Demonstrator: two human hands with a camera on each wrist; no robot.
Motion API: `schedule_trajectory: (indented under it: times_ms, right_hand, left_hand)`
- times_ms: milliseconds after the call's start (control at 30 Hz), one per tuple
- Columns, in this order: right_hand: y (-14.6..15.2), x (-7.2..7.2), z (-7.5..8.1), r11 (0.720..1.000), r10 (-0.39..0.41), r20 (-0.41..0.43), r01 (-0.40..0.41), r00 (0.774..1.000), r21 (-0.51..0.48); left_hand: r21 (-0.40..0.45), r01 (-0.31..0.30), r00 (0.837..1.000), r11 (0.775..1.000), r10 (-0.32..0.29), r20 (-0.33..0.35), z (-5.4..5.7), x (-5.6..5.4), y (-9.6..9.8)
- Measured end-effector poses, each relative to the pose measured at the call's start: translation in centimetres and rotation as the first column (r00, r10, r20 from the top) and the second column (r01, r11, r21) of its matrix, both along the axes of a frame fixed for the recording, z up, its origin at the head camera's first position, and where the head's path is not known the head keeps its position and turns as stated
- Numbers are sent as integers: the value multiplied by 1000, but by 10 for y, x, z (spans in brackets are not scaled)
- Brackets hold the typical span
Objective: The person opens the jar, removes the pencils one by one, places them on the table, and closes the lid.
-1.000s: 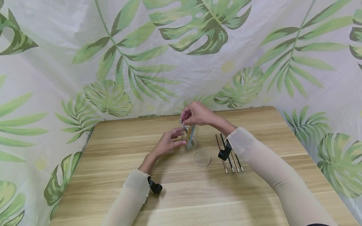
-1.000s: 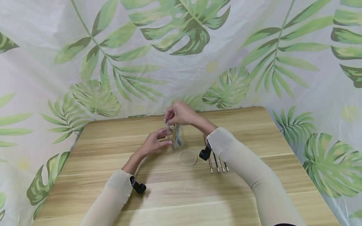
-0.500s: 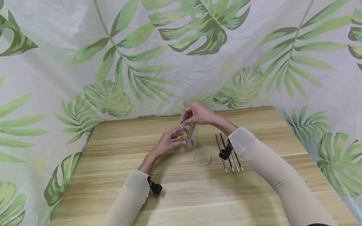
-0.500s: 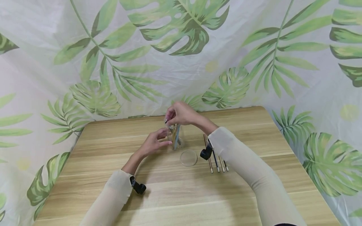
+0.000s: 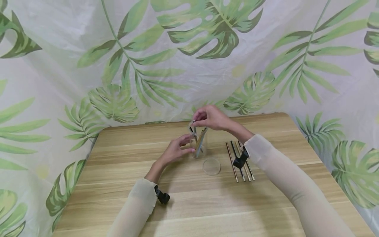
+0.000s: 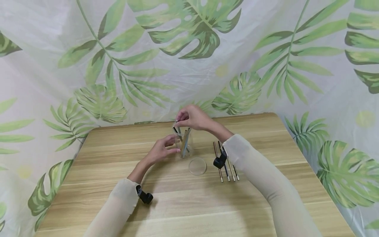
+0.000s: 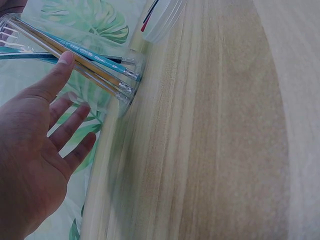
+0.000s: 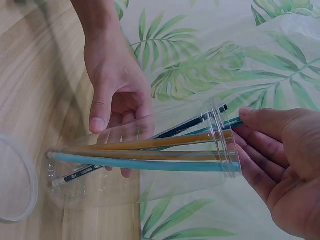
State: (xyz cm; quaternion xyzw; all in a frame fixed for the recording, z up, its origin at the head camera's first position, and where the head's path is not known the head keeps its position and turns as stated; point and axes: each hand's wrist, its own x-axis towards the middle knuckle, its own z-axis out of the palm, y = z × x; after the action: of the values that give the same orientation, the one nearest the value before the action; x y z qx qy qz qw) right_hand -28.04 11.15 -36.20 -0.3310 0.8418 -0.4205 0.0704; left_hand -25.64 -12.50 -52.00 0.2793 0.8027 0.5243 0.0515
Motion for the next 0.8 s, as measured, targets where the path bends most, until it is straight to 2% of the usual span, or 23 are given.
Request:
schedule_trajectory:
  times_ms: [233,400,633,800]
  right_hand:
    - [6,2,-1,997,-9,-38,7,999,-73]
    - [9,3,0,986,-52,-29,47,998,-158]
    - [13,3,3,945,-98,36,104,995,-311]
    - [16,3,7,914,-122,47,131,991,-385]
  left_hand:
    - [-1,2,1000,1000,-2,-8,-2,0,0]
    - [-5,4,1000,1000,-5,-9,-2,0,0]
    - [-1,4,1000,1000,-4,-18,-2,0,1]
    - [-9,2,1000,1000,-2,-20,-1,0,1]
